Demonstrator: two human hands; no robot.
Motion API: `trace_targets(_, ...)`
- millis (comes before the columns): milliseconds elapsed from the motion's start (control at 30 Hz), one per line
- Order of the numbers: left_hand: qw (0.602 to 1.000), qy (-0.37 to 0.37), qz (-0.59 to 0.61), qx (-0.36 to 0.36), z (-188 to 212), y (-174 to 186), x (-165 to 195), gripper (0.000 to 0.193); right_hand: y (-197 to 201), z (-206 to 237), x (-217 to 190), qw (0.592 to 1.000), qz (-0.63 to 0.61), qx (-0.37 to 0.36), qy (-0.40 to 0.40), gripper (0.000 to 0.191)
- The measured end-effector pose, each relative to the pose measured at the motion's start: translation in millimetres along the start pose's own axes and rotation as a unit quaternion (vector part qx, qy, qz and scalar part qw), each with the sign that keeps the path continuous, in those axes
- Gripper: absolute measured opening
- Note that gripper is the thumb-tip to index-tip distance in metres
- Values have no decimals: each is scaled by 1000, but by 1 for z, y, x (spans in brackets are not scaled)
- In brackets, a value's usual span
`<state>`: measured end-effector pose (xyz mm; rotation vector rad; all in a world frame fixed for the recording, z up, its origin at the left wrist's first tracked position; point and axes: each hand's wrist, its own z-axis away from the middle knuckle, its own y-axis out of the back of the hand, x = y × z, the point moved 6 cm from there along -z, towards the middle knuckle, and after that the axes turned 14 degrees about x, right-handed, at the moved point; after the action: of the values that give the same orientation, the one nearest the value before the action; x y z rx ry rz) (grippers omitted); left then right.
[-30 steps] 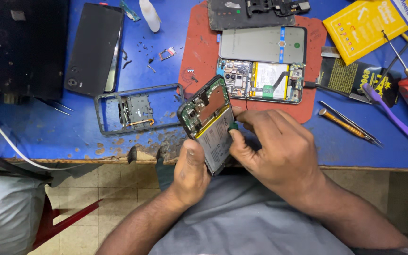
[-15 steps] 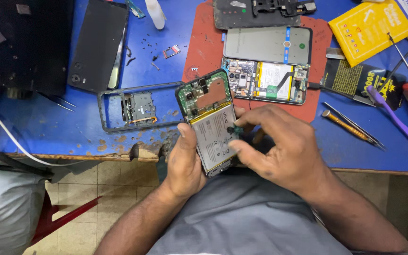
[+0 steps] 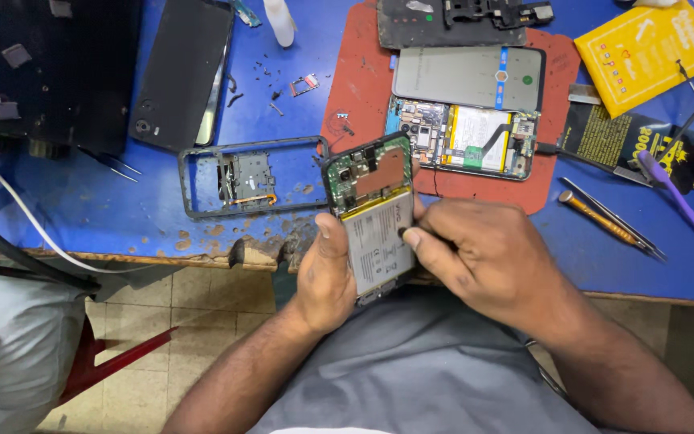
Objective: The person repairs a smartphone at a cluttered workbench. They remove the battery from a phone frame, pry at the frame edges with a screwdriver, press and fit a black panel into the frame, and scrape or clean the frame edges with a purple plastic pry tool while other disassembled phones lie on the bench.
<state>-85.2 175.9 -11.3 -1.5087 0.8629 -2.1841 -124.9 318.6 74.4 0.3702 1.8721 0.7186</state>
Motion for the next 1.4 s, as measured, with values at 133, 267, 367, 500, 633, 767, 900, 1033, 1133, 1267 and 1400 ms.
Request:
trace_targets(133, 992, 5, -91, 87, 4, 23, -10, 90, -2, 5, 6, 998, -51, -26, -37, 29)
trace_targets(267, 980, -41, -167, 105, 4, 27, -7, 86, 0, 6, 5, 995, -73, -35, -55, 26)
trace_targets(367, 986, -99, -119, 60, 1, 14, 4, 84, 9, 7, -14, 994, -106, -1, 15, 19)
trace_targets(500, 990, -122, -61, 35, -2, 1, 16, 88, 12, 16, -44, 986, -87, 71, 124, 21)
trace_targets(633, 985, -157, -54, 51, 1, -4, 23, 89, 9, 27, -61, 976, -16, 124, 179, 34)
trace_targets(767, 958, -236, -132, 95, 10, -2, 31, 89, 10, 36, -64, 973, 56, 150, 167, 32)
trace_targets(900, 965, -198, -32, 168, 14, 17, 38, 88, 27, 36, -38, 976, 73, 204, 13, 33)
trace_targets(1033, 972, -174, 97, 126, 18, 33, 58, 86, 33, 25, 0, 963, -106, 221, -114, 30)
trace_targets(1133, 970, -158, 147, 111, 28, 45, 72, 87, 21, 6, 21, 953, -199, 186, -135, 26)
trace_targets(1267, 953, -241, 153, 98, 55, 68, 102, 84, -11, -18, 27, 952, -249, 81, -157, 32)
trace_targets(1400, 926, -315, 170, 124, 86, 100, 124, 85, -44, -46, 9, 975, -182, -14, -128, 43)
